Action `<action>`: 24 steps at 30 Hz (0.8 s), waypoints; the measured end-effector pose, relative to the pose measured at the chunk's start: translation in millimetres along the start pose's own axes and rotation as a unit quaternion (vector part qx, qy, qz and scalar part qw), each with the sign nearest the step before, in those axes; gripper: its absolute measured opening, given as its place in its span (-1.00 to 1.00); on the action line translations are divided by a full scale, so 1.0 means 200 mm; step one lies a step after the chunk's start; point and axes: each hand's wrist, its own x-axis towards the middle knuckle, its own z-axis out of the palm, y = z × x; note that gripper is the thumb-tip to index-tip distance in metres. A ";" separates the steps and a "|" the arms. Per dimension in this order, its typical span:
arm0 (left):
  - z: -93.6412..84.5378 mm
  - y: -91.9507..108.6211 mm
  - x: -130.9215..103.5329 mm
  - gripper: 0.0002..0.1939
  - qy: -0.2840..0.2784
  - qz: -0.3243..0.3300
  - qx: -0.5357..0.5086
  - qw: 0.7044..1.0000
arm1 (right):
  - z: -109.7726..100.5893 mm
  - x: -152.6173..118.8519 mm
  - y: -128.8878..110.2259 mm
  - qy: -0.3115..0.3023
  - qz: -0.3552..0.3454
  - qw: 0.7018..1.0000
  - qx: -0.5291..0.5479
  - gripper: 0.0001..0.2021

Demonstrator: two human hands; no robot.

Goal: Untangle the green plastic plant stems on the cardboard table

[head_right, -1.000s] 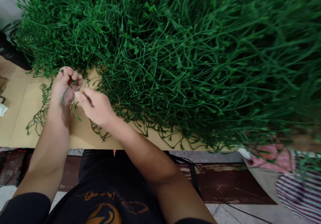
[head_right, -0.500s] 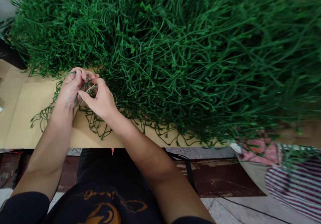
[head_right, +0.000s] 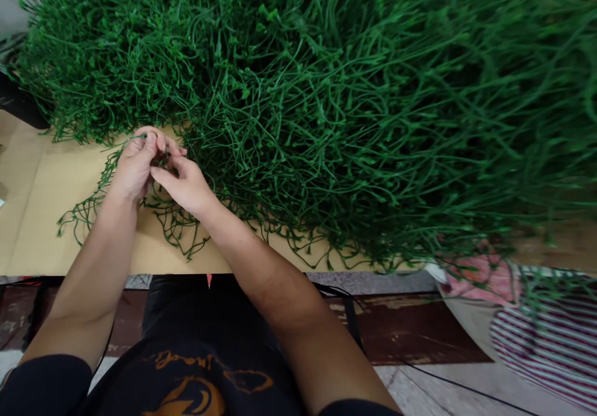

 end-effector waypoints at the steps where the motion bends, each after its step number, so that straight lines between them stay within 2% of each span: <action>1: 0.00 0.00 0.00 -0.65 0.007 -0.001 -0.006 1.000 | 0.00 0.00 0.00 0.007 0.002 1.000 0.000 -0.74; 4: -0.01 -0.01 0.01 -0.65 0.033 -0.011 -0.036 0.999 | 0.02 0.00 0.01 0.045 -0.015 0.999 -0.008 -0.81; 6: -0.02 0.00 0.01 -0.65 0.053 -0.026 -0.061 0.996 | 0.02 0.00 0.02 0.048 -0.028 0.998 -0.021 -0.81; 10: -0.01 0.03 0.01 -0.66 0.094 -0.041 -0.100 0.990 | 0.02 -0.01 0.03 -0.014 -0.068 0.995 -0.067 -0.70; 13: -0.03 0.03 0.03 -0.66 0.102 -0.041 -0.114 0.987 | 0.02 -0.03 0.01 -0.030 -0.079 0.985 -0.149 -0.70; 16: -0.13 0.02 0.06 -0.62 0.176 -0.051 -0.127 0.975 | 0.04 -0.09 -0.03 -0.101 -0.100 0.961 -0.237 -0.74; 19: -0.29 0.01 0.08 -0.49 0.249 -0.043 -0.119 0.960 | 0.08 -0.15 -0.08 -0.187 -0.167 0.915 -0.316 -0.78; 21: -0.35 0.01 0.07 -0.50 0.219 -0.039 -0.117 0.968 | 0.09 -0.16 -0.10 -0.176 -0.186 0.901 -0.351 -0.79; 24: -0.30 0.02 0.04 -0.54 0.138 -0.039 -0.079 0.986 | 0.03 -0.14 -0.12 -0.063 -0.184 0.909 -0.368 -0.74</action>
